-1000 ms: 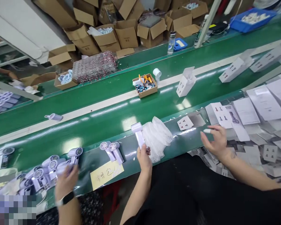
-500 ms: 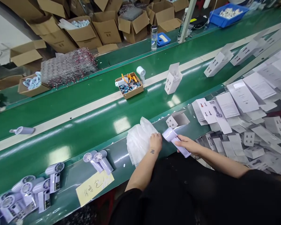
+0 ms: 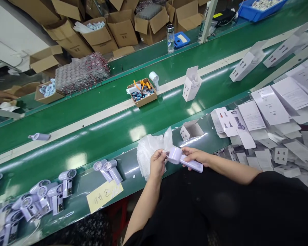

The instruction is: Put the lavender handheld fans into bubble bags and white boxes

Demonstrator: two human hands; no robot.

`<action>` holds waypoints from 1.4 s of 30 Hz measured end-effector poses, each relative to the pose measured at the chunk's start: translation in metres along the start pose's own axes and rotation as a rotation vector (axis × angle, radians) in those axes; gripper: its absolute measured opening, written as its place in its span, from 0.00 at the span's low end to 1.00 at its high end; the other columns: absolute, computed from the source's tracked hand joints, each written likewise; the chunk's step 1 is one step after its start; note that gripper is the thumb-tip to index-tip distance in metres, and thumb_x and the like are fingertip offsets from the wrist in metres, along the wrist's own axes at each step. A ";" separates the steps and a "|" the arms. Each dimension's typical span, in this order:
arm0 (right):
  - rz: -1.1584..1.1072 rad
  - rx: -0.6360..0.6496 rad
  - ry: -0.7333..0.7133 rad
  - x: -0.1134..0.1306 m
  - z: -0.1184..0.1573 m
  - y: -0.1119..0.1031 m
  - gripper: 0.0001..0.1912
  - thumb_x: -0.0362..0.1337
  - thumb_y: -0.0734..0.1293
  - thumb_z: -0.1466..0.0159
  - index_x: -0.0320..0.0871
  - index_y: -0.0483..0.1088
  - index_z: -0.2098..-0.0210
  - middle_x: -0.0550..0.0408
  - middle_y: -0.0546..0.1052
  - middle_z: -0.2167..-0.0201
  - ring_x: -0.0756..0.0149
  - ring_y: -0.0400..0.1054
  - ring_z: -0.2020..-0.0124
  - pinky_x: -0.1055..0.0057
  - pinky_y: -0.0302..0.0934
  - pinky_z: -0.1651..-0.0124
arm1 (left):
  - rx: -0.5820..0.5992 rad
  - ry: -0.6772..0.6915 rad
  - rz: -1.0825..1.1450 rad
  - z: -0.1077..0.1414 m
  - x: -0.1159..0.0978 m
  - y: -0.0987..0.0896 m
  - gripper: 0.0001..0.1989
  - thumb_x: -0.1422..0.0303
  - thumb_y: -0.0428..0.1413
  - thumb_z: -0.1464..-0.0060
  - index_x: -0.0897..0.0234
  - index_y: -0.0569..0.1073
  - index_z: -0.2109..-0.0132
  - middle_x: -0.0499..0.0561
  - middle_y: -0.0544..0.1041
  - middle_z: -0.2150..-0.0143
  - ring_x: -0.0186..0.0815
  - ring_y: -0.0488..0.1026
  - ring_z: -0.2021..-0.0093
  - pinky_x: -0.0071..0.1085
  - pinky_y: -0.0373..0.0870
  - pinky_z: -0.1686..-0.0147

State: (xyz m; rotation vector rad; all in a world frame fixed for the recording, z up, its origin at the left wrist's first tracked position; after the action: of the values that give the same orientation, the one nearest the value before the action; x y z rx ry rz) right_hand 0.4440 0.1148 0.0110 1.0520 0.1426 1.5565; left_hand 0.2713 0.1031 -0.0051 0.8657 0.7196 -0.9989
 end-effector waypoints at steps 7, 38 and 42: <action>0.095 -0.263 -0.028 -0.007 0.010 -0.004 0.19 0.31 0.71 0.52 0.42 0.61 0.63 0.53 0.72 0.65 0.63 0.72 0.71 0.70 0.68 0.81 | -0.058 0.201 -0.476 0.014 0.011 -0.010 0.09 0.63 0.56 0.50 0.60 0.70 0.61 0.45 0.67 0.76 0.32 0.65 0.73 0.26 0.61 0.71; -0.255 -0.654 0.060 -0.043 0.029 -0.009 0.09 0.31 0.62 0.37 0.44 0.55 0.61 0.56 0.71 0.72 0.67 0.71 0.76 0.67 0.71 0.76 | 0.363 0.227 -0.542 0.036 0.015 0.043 0.04 0.67 0.55 0.51 0.62 0.72 0.70 0.47 0.71 0.77 0.33 0.67 0.74 0.28 0.63 0.69; -0.208 -0.476 0.166 -0.038 0.038 -0.013 0.09 0.34 0.63 0.37 0.43 0.56 0.60 0.52 0.73 0.70 0.65 0.73 0.73 0.65 0.71 0.73 | 0.283 -0.083 -0.228 0.028 0.015 0.049 0.11 0.62 0.60 0.59 0.65 0.70 0.72 0.44 0.67 0.81 0.28 0.63 0.80 0.24 0.55 0.80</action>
State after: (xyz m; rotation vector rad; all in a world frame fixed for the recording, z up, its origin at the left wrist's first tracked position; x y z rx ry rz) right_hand 0.4759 0.0692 0.0050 0.5176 -0.0076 1.3939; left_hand 0.3258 0.0864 0.0090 0.9942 0.6241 -1.3563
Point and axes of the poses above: each hand's wrist, its own z-axis away from the middle knuckle, its own y-axis out of the palm, x = y × z, the point moved 5 cm from there along -z, towards the middle knuckle
